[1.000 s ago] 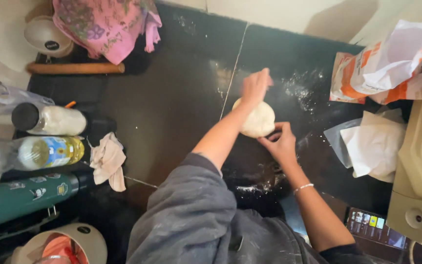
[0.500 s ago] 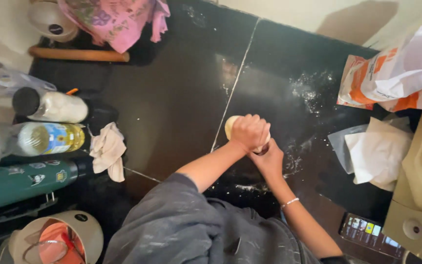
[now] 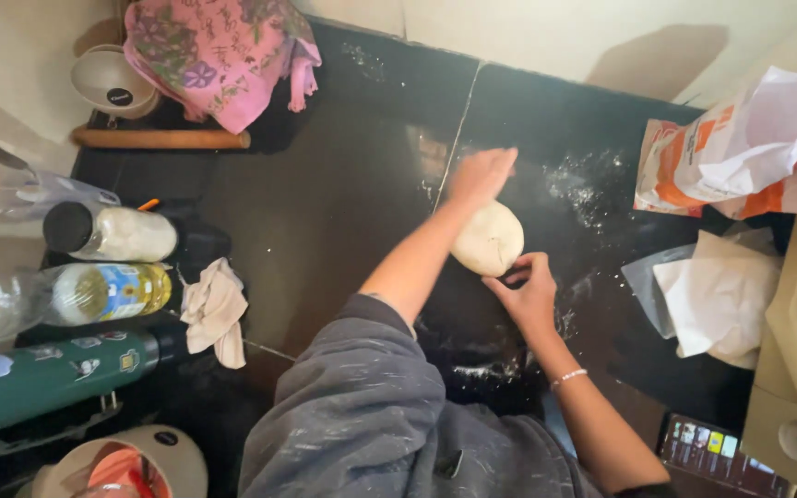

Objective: Kneading a ball of dough on a floured surface.

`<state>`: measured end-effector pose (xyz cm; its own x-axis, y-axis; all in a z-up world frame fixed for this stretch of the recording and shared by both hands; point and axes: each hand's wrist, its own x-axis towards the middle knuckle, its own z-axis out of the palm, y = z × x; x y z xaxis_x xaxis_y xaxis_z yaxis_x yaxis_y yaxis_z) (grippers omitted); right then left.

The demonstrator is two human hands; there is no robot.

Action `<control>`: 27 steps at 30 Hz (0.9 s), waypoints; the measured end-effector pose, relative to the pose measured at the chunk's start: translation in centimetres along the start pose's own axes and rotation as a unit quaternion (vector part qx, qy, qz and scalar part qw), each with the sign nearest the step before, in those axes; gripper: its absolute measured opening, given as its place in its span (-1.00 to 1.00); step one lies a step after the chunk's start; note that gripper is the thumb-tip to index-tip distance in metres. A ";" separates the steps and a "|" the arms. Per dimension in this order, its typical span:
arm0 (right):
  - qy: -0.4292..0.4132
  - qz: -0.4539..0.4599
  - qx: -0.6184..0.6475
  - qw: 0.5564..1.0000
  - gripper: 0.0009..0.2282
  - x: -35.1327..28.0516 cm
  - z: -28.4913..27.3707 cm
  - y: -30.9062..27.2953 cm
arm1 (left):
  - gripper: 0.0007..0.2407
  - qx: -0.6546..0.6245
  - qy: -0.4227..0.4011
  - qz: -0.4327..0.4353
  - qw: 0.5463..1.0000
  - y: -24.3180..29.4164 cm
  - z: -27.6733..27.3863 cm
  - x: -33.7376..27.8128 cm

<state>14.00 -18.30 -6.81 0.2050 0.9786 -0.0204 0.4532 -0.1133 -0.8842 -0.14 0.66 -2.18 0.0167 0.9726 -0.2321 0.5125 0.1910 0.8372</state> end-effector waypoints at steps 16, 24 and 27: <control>-0.055 -0.083 -0.082 0.992 -0.69 -3.6 0.8 0.8 | -0.69 0.294 0.344 0.454 0.768 -3.2 3.3 -11.3; -0.031 -0.023 0.008 0.999 -0.29 -0.4 -2.2 -2.1 | -0.66 0.275 0.150 0.422 0.851 -1.6 4.2 -5.4; -0.050 -0.020 0.026 0.998 -0.24 0.6 -2.3 -3.8 | -0.36 0.156 -0.156 -0.006 0.975 6.3 -0.9 -5.7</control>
<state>14.38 -17.70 -2.44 0.0985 0.9947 -0.0282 0.4129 -0.0666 -0.9083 2.24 -3.52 4.82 0.2436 0.8735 -0.4215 0.7503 0.1057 0.6526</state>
